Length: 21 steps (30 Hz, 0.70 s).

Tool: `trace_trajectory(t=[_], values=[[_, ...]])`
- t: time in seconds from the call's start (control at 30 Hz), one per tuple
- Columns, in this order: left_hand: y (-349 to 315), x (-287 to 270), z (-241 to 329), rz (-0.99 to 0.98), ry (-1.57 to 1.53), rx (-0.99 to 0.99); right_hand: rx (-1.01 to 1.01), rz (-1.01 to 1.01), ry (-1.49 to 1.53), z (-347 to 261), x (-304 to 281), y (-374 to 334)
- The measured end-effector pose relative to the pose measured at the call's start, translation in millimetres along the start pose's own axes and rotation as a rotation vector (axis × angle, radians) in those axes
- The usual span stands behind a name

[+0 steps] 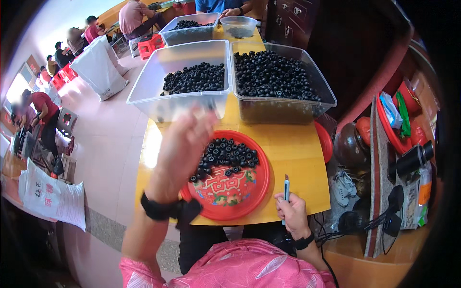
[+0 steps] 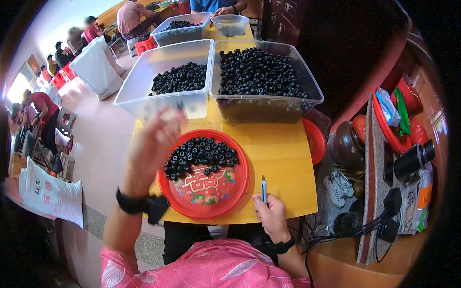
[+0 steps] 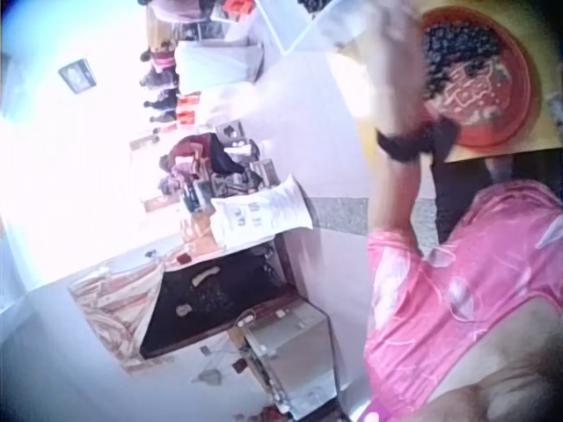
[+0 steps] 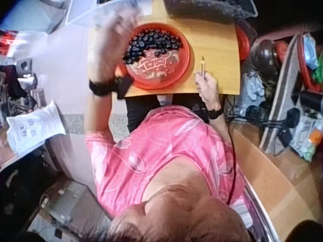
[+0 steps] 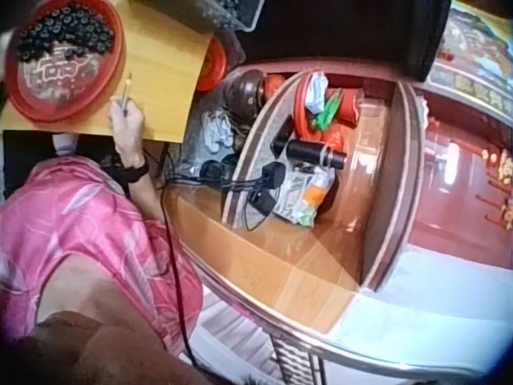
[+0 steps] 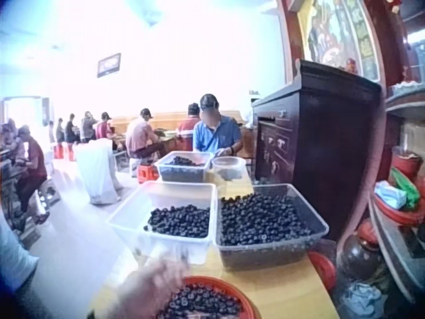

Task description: Inspecting and sorting small black round manufactured components on a table plate and into containers.

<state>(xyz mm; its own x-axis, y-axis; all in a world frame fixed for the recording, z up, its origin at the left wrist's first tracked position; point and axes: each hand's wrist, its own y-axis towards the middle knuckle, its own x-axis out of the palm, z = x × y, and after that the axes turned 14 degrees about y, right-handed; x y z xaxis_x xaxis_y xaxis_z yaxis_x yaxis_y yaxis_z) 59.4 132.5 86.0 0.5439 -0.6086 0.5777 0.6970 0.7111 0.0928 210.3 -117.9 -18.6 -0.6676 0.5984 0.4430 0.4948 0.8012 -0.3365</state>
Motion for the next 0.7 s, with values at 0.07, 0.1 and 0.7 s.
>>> trace_trajectory(t=[0.07,0.1,0.7], values=[[12.0,16.3,16.2,0.239,0.036,0.013,0.014,0.023,0.073,5.1,-6.0,4.0],[9.7,12.5,13.6,0.234,0.122,0.031,-0.017,0.024,-0.001,7.9,-4.9,5.1],[-33.5,-49.6,-80.2,0.199,1.934,0.256,-0.111,-0.014,-0.260,5.6,0.7,4.8]])
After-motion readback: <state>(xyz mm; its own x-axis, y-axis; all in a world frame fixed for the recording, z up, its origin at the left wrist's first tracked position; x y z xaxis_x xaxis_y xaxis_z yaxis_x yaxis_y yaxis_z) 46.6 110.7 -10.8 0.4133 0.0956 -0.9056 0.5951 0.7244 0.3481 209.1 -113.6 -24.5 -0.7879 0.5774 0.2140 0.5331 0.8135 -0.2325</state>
